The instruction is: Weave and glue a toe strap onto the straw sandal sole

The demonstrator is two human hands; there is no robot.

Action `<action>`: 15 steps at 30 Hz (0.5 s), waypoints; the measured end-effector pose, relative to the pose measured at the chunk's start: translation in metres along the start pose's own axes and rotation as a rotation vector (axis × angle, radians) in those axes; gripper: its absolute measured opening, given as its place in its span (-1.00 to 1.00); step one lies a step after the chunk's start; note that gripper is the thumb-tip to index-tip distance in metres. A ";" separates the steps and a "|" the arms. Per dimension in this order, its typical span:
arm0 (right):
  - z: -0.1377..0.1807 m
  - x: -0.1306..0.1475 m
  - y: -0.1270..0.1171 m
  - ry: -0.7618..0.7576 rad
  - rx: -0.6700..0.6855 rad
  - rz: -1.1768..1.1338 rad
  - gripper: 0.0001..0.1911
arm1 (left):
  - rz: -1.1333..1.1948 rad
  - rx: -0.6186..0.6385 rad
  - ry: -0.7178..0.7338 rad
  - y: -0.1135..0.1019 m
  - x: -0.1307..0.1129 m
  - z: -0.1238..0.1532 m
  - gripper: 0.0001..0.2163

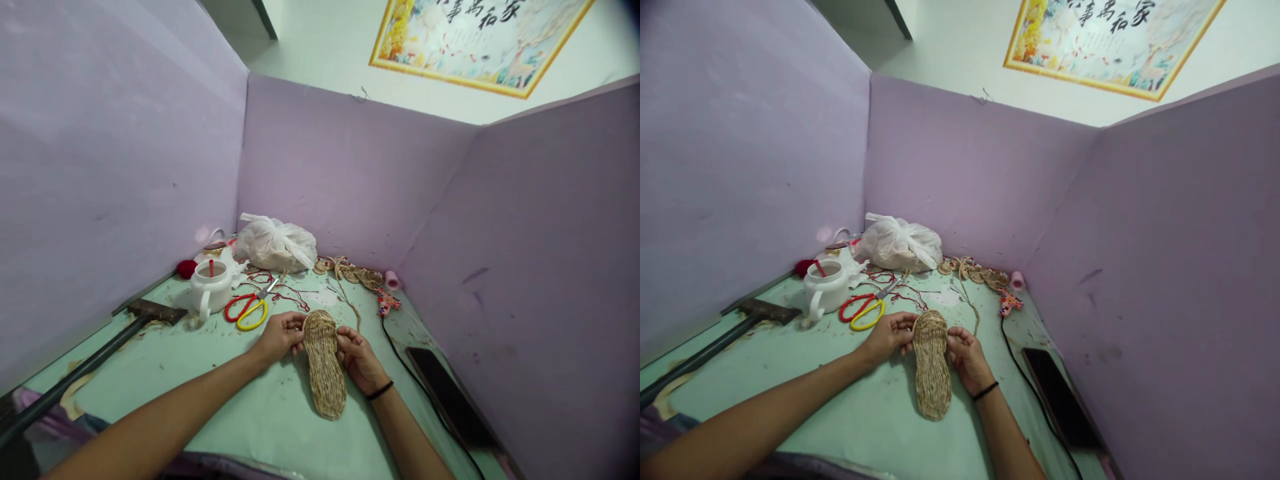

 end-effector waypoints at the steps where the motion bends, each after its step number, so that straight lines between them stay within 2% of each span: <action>1: 0.000 0.000 0.000 0.001 0.002 -0.002 -0.66 | -0.003 -0.001 0.001 0.000 0.000 0.000 -0.65; 15: -0.003 -0.001 0.003 0.003 0.024 -0.001 -0.67 | -0.003 -0.040 -0.008 -0.005 0.006 -0.005 -0.67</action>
Point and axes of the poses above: each hand's wrist, its own z-axis away from the middle knuckle, its own y-axis out of the palm, x = y × z, the point moved 4 cm from there along -z, towards the middle knuckle, and after that the axes turned 14 degrees about z, right-handed, at the moved point
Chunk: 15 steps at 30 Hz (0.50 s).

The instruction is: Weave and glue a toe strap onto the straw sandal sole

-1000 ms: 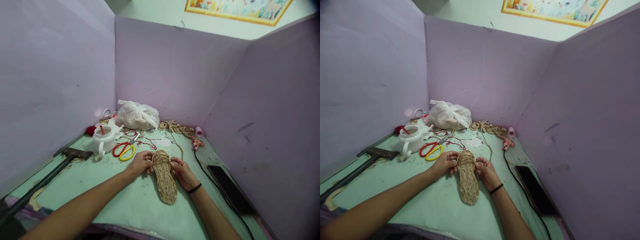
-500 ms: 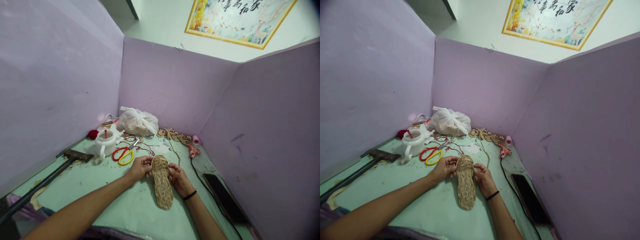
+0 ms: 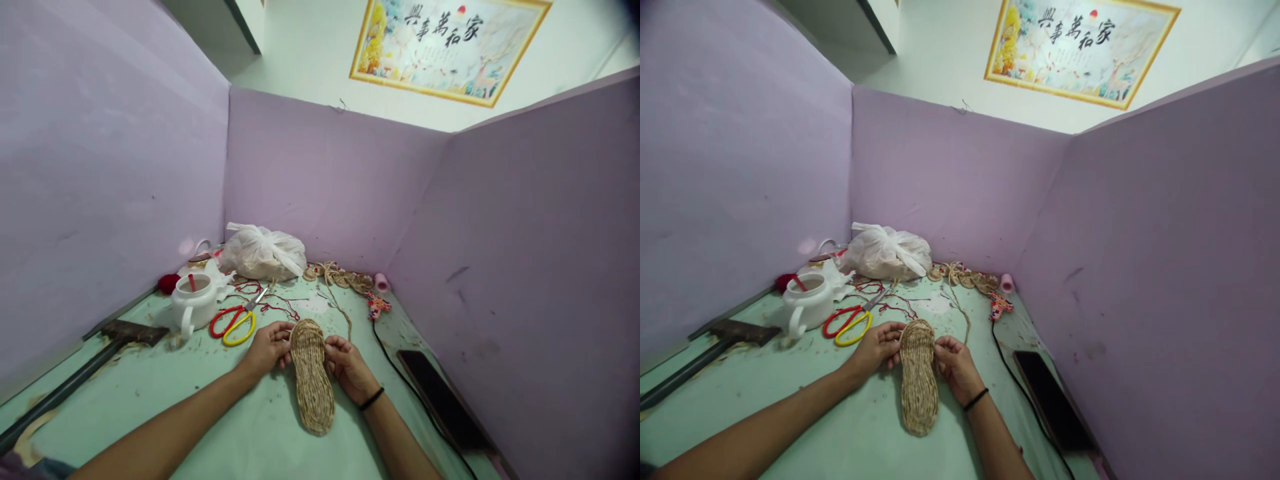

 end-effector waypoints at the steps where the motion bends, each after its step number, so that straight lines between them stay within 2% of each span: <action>1: -0.001 -0.001 0.000 -0.001 0.001 -0.001 -0.68 | -0.003 -0.003 -0.005 -0.001 0.001 -0.001 -0.67; 15: -0.010 -0.002 -0.002 -0.017 -0.021 -0.063 -0.68 | -0.024 0.004 -0.065 -0.006 0.001 -0.017 -0.66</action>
Point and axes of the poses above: each hand's wrist, its own z-axis away from the middle knuckle, its own y-axis out of the palm, x = y × z, the point moved 4 cm from there along -z, towards the middle knuckle, and after that the axes turned 14 degrees about z, right-handed, at the moved point
